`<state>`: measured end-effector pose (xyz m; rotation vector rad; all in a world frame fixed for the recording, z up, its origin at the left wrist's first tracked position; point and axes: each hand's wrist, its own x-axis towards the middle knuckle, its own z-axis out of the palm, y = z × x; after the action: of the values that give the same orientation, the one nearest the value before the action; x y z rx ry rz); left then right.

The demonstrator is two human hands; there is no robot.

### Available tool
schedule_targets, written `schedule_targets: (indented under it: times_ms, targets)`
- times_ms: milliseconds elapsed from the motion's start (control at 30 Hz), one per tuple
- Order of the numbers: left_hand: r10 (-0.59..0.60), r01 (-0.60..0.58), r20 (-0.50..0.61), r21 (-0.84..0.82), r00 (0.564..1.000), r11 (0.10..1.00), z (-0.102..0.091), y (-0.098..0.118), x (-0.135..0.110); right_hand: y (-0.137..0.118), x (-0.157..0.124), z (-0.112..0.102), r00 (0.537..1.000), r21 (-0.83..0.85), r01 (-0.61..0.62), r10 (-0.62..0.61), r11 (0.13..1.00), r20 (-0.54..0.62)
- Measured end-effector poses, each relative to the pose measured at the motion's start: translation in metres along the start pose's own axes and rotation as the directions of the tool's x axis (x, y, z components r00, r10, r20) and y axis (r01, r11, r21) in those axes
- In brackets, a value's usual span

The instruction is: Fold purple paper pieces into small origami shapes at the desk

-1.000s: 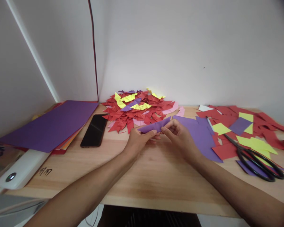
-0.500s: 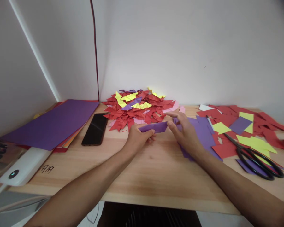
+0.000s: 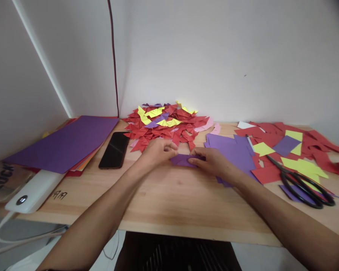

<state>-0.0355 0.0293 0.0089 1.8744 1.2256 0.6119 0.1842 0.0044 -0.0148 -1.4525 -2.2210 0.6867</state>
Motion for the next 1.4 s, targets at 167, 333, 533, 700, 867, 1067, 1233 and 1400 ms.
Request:
schedule_targets:
  times_ms: [167,333,533,700,867,1067,1233,1400]
  targets:
    - [0.384,-0.333,-0.022,0.452,0.923,0.828,0.005,0.006,-0.007,0.001,0.004,0.004,0.995,-0.198,0.1,-0.103,0.975,-0.003]
    - [0.393,-0.495,0.32,0.701,0.862,0.514,0.03,0.013,-0.026,0.005,0.007,0.006,0.99,-0.248,0.142,-0.143,0.958,0.013]
    - [0.399,-0.508,0.354,0.765,0.846,0.397,0.035,0.004,-0.04,0.0,0.003,0.004,0.992,-0.337,0.119,-0.126,0.934,0.002]
    - [0.499,-0.525,0.301,0.748,0.813,0.405,0.037,-0.015,-0.036,-0.011,-0.004,0.007,0.983,-0.519,0.104,-0.167,0.849,-0.077]
    - [0.57,-0.565,0.272,0.702,0.776,0.434,0.037,-0.022,-0.031,-0.032,-0.02,0.014,0.952,-0.598,0.239,-0.305,0.765,-0.009]
    - [0.613,-0.558,0.232,0.717,0.756,0.417,0.041,-0.021,-0.037,-0.047,-0.045,0.035,0.94,-0.739,0.256,-0.339,0.623,0.04]
    - [0.582,-0.54,0.262,0.754,0.77,0.374,0.042,-0.016,-0.043,-0.044,-0.057,0.046,0.936,-0.772,0.186,-0.349,0.607,-0.049]
    - [0.559,-0.529,0.274,0.767,0.782,0.364,0.043,-0.015,-0.045,-0.044,-0.063,0.047,0.956,-0.721,0.157,-0.288,0.675,-0.062]
